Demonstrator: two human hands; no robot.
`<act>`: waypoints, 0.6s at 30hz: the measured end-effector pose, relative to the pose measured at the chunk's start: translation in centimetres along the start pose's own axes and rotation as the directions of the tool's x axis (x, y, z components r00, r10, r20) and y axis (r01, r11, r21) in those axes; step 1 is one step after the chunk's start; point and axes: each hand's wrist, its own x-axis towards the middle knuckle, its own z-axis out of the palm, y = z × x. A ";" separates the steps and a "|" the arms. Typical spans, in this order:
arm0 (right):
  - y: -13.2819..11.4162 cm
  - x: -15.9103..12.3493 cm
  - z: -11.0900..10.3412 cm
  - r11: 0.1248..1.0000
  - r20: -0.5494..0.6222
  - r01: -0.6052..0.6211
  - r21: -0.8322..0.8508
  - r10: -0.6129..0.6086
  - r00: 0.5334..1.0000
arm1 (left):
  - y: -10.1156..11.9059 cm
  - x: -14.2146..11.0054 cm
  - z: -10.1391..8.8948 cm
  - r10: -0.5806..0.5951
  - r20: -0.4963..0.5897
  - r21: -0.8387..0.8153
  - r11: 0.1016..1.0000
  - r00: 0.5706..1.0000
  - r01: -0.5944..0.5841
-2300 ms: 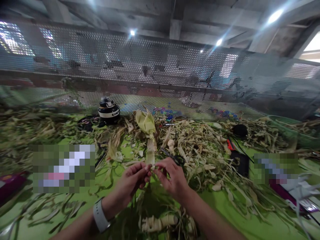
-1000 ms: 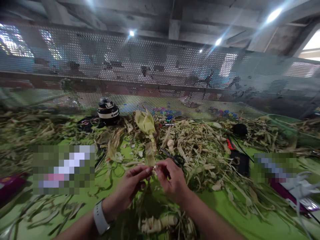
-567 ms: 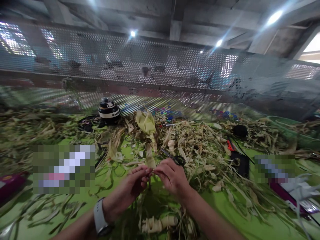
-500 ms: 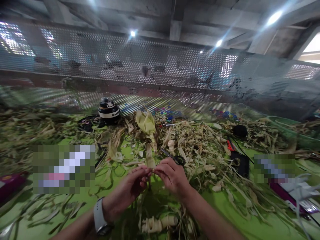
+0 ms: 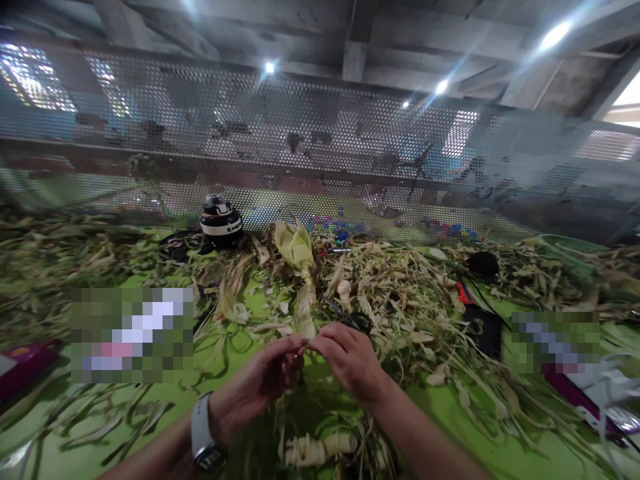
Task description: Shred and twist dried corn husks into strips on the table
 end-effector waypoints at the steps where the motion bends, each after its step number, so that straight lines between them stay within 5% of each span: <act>1: 0.0 0.0 0.1 0.999 -0.002 0.019 -0.026 -0.019 1.000 | 0.0 -0.1 0.1 -0.002 -0.004 -0.003 1.000 1.000 0.002; 18: -0.1 -0.5 1.0 0.999 -0.047 0.038 -0.022 -0.039 0.998 | 0.1 -0.3 0.5 -0.014 -0.022 -0.004 1.000 1.000 0.014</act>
